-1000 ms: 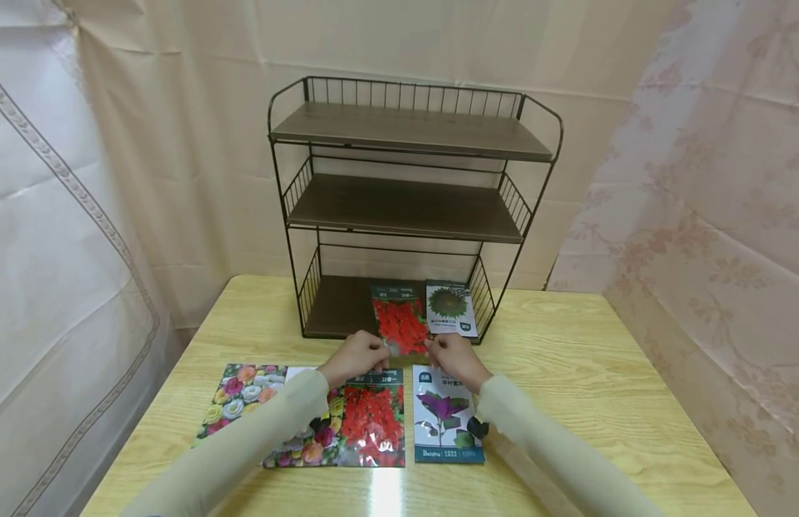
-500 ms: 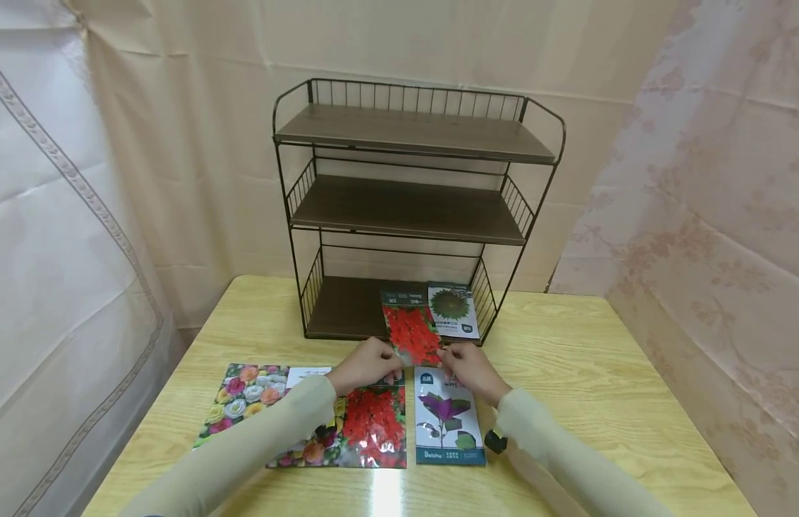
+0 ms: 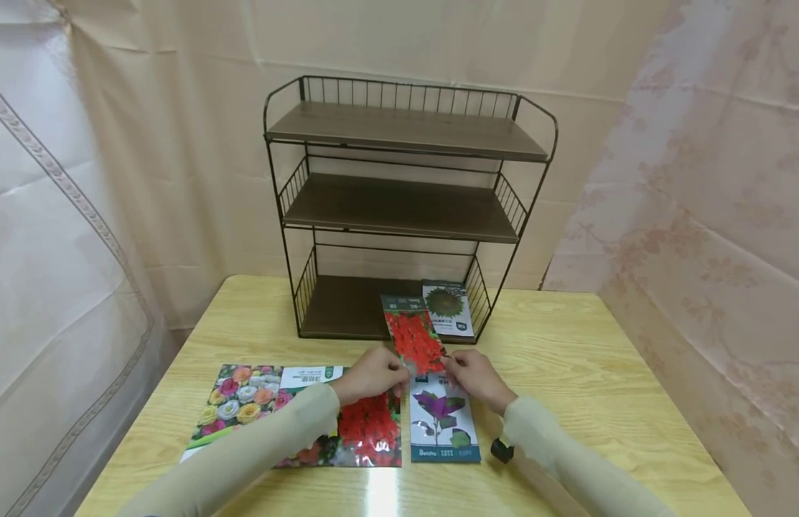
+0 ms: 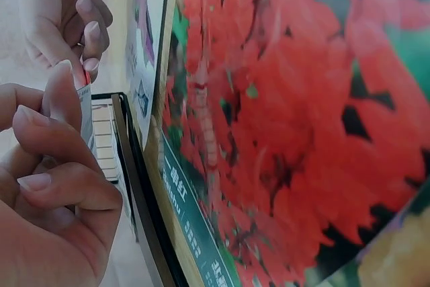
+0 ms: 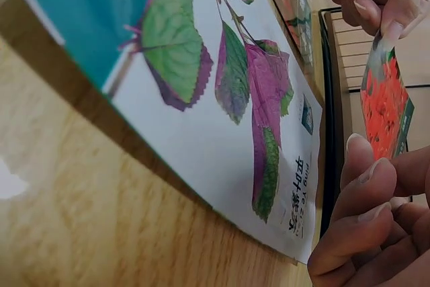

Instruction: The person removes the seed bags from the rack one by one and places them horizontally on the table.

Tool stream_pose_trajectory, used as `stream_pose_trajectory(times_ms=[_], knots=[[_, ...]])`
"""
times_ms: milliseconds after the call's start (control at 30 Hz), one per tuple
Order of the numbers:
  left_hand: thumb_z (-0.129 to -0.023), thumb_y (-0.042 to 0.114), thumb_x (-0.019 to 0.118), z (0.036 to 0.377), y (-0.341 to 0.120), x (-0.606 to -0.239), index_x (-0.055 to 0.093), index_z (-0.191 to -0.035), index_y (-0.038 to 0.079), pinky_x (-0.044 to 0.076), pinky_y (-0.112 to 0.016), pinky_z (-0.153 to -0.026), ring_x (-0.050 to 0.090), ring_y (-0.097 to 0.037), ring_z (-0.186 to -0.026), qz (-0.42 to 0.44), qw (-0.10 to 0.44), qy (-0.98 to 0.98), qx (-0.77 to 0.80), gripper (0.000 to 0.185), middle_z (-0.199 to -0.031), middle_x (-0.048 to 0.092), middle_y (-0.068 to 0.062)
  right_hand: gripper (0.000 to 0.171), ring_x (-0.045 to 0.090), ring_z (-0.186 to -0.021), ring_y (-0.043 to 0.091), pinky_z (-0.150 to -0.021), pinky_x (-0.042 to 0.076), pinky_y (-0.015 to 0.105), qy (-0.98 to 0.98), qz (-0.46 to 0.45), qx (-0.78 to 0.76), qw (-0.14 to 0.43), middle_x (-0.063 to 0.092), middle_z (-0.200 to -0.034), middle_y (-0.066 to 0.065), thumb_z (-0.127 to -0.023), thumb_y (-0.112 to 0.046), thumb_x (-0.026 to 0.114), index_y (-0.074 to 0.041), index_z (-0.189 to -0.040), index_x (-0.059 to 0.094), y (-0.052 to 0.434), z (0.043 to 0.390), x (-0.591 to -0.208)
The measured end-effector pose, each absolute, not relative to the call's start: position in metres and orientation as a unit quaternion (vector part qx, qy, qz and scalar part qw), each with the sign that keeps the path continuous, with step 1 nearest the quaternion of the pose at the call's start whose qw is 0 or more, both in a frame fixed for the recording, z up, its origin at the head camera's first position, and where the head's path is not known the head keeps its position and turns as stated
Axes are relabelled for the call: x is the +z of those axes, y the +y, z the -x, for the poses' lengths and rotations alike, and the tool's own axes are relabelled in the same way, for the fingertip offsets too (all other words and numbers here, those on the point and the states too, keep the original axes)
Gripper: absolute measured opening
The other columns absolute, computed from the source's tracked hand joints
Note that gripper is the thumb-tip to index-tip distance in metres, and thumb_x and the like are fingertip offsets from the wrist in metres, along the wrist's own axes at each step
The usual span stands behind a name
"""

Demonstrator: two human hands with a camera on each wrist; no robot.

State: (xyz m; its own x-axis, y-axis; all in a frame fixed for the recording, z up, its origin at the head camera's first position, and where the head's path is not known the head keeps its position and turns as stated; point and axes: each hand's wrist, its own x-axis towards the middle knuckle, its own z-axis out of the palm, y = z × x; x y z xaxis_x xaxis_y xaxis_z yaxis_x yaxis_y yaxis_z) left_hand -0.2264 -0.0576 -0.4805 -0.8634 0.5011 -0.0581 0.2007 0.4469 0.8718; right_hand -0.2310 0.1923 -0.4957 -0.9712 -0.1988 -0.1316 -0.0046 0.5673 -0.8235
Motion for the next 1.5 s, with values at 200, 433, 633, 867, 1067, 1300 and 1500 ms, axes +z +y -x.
stream_pose_trajectory(times_ms=[200, 433, 633, 867, 1067, 1300, 1500], knots=[[-0.099, 0.014, 0.061, 0.222, -0.056, -0.478, 0.078, -0.073, 0.007, 0.030, -0.025, -0.047, 0.034, -0.007, -0.048, -0.214, 0.163, 0.834, 0.482, 0.032, -0.062, 0.068, -0.002, 0.035, 0.045, -0.053, 0.015, -0.049, 0.036, 0.027, 0.873, 0.045, -0.471, 0.115, 0.062, -0.067, 0.005, -0.108, -0.022, 0.055, -0.006, -0.078, 0.063, 0.196, 0.224, -0.495], [-0.100, 0.015, 0.060, 0.218, -0.053, -0.477, 0.079, -0.076, 0.004, 0.030, -0.026, -0.048, 0.035, -0.008, -0.049, -0.212, 0.175, 0.831, 0.484, 0.032, -0.067, 0.071, -0.008, 0.034, 0.042, -0.050, 0.014, -0.047, 0.035, 0.026, 0.869, 0.044, -0.479, 0.117, 0.061, -0.066, 0.006, -0.108, -0.021, 0.056, -0.006, -0.078, 0.062, 0.199, 0.218, -0.489], [-0.100, 0.015, 0.059, 0.214, -0.050, -0.480, 0.079, -0.075, 0.005, 0.031, -0.026, -0.048, 0.034, -0.009, -0.048, -0.213, 0.183, 0.832, 0.478, 0.033, -0.067, 0.072, -0.008, 0.036, 0.040, -0.048, 0.014, -0.045, 0.032, 0.027, 0.874, 0.038, -0.469, 0.121, 0.060, -0.066, 0.008, -0.108, -0.024, 0.055, -0.003, -0.080, 0.062, 0.203, 0.211, -0.486], [-0.100, 0.016, 0.062, 0.210, -0.046, -0.478, 0.079, -0.078, 0.005, 0.033, -0.024, -0.048, 0.044, -0.009, -0.050, -0.207, 0.192, 0.830, 0.481, 0.030, -0.069, 0.072, -0.011, 0.036, 0.042, -0.047, 0.014, -0.045, 0.033, 0.026, 0.873, 0.034, -0.470, 0.125, 0.061, -0.065, 0.005, -0.109, -0.026, 0.055, 0.000, -0.084, 0.062, 0.207, 0.204, -0.486], [-0.101, 0.017, 0.064, 0.206, -0.044, -0.478, 0.080, -0.079, 0.005, 0.031, -0.023, -0.047, 0.042, -0.009, -0.050, -0.212, 0.197, 0.826, 0.484, 0.030, -0.071, 0.072, -0.013, 0.036, 0.041, -0.047, 0.013, -0.044, 0.032, 0.026, 0.874, 0.037, -0.469, 0.124, 0.057, -0.061, 0.005, -0.108, -0.026, 0.055, -0.002, -0.082, 0.062, 0.210, 0.197, -0.483], [-0.099, 0.020, 0.069, 0.202, -0.041, -0.477, 0.080, -0.079, 0.008, 0.033, -0.022, -0.048, 0.044, -0.007, -0.052, -0.228, 0.208, 0.827, 0.470, 0.026, -0.069, 0.073, -0.006, 0.036, 0.041, -0.047, 0.013, -0.044, 0.033, 0.025, 0.872, 0.034, -0.472, 0.127, 0.058, -0.063, 0.004, -0.109, -0.026, 0.055, -0.001, -0.083, 0.062, 0.218, 0.190, -0.483], [-0.099, 0.025, 0.071, 0.199, -0.037, -0.478, 0.081, -0.076, 0.010, 0.030, -0.023, -0.047, 0.037, -0.008, -0.050, -0.232, 0.206, 0.834, 0.456, 0.028, -0.066, 0.071, -0.004, 0.036, 0.041, -0.048, 0.013, -0.045, 0.032, 0.024, 0.864, 0.038, -0.485, 0.130, 0.060, -0.065, 0.005, -0.108, -0.026, 0.055, -0.003, -0.082, 0.061, 0.223, 0.184, -0.483]])
